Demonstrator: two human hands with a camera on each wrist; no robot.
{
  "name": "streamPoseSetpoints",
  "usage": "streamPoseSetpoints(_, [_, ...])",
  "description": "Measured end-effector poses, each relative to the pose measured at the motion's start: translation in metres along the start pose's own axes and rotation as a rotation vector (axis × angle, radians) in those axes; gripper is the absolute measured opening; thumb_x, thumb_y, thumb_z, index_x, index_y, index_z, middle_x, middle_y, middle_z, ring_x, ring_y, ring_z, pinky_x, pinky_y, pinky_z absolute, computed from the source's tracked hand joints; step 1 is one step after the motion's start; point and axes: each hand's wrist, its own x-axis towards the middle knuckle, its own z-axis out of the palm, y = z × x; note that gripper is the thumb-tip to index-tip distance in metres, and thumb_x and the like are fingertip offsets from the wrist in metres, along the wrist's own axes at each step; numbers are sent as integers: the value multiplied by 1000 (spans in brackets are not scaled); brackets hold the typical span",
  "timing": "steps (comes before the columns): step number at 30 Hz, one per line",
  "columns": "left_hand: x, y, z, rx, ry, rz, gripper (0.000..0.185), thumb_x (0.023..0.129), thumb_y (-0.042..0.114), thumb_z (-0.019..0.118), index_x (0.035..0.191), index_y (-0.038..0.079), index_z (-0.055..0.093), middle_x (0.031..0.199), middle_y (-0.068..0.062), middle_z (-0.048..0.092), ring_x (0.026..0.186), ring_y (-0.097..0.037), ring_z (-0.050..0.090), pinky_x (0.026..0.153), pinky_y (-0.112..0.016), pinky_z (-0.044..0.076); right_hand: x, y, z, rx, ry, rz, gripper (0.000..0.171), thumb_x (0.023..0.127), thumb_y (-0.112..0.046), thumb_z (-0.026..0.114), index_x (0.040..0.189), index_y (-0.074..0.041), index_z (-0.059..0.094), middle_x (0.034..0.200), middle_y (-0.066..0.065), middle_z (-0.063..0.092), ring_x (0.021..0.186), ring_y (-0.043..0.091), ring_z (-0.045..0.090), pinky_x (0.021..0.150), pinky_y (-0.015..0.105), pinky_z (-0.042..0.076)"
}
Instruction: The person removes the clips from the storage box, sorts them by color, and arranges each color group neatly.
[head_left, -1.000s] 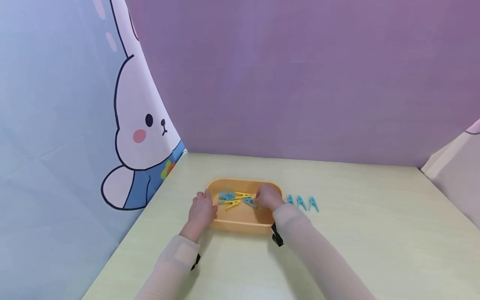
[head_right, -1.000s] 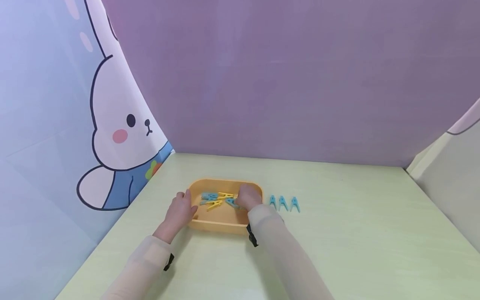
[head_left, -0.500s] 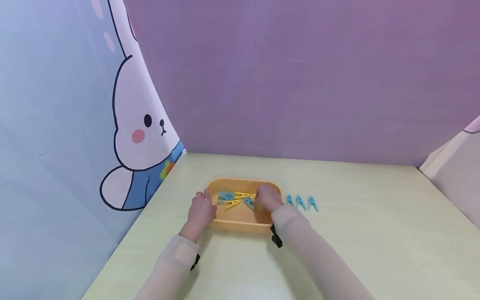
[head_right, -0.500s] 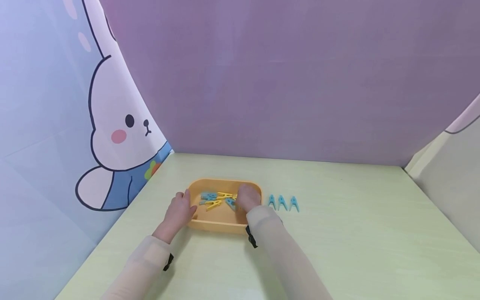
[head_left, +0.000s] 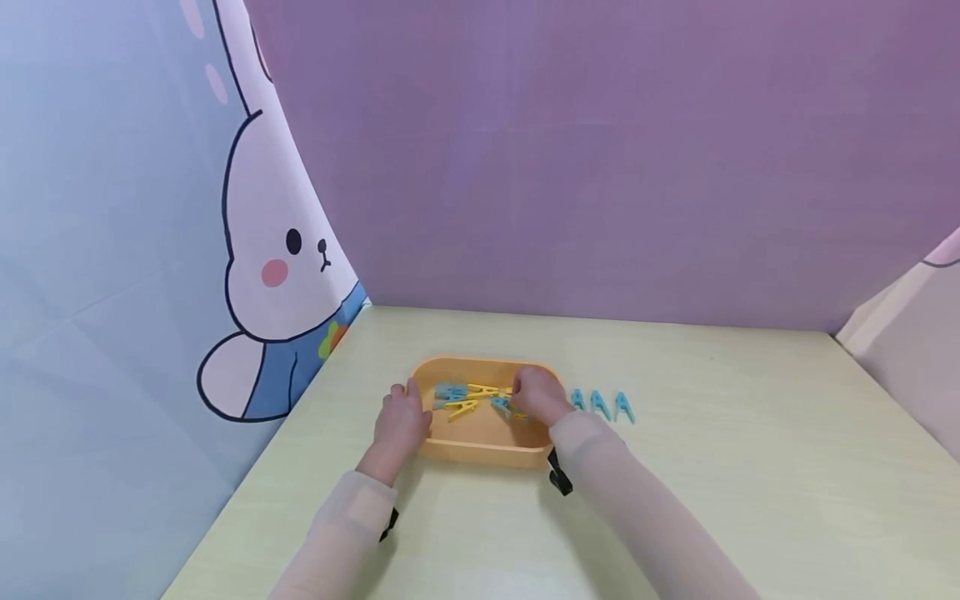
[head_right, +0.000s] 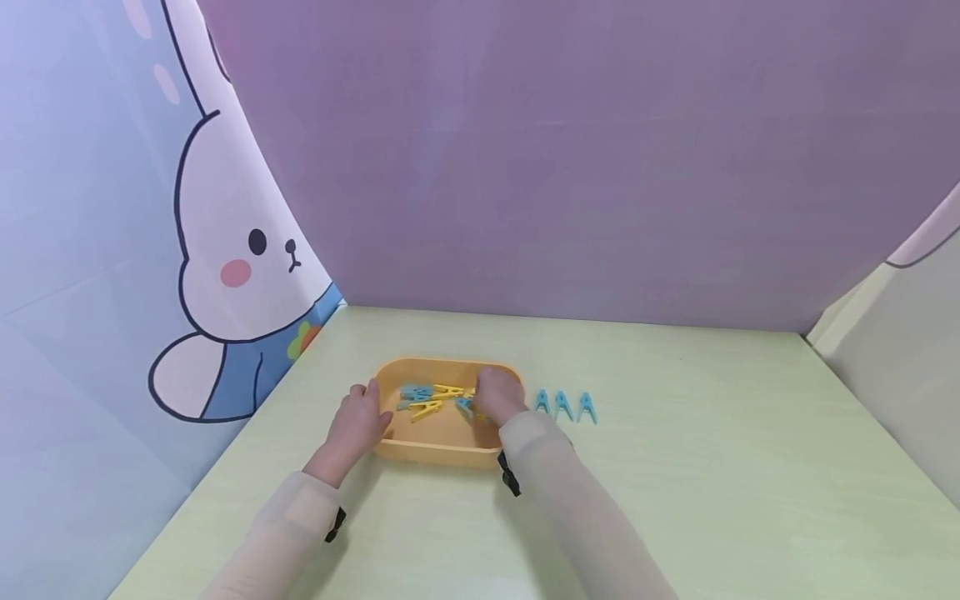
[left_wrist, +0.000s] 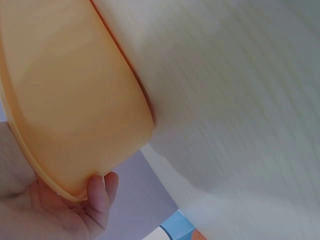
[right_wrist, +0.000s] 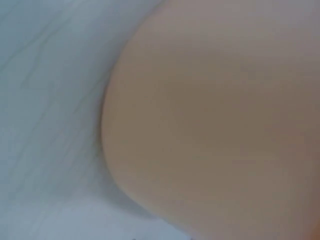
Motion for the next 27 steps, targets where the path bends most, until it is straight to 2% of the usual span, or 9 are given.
streamPoseSetpoints(7, [-1,1,-1,-5,-4,-4,64,89,17,61,137,-12,30,119,-30,41,101,-38,48,76,-45,47,-3,0,-3,85,-1,-14,15,82,-9,66,69,-10,59,69,2,54,63,16,49,55,28,39])
streamPoseSetpoints(15, [-1,1,-1,8,0,9,63,89,17,61,136,-13,30,119,-30,41,101,-38,48,77,-44,47,-10,6,-12,201,38,-58,14,79,-11,71,69,-7,62,70,1,56,64,16,50,56,27,41])
streamPoseSetpoints(20, [0,1,-1,7,-13,-3,64,90,18,60,137,-12,29,121,-30,41,102,-38,47,77,-44,47,-16,12,-20,243,64,-60,14,79,-11,72,69,-5,62,71,2,56,64,16,50,56,26,42])
streamPoseSetpoints(27, [0,1,0,4,-14,-1,64,89,18,60,137,-11,29,120,-30,41,102,-38,47,77,-45,47,-20,20,-24,328,48,-38,12,81,-12,69,73,-5,64,74,3,58,62,15,51,51,26,44])
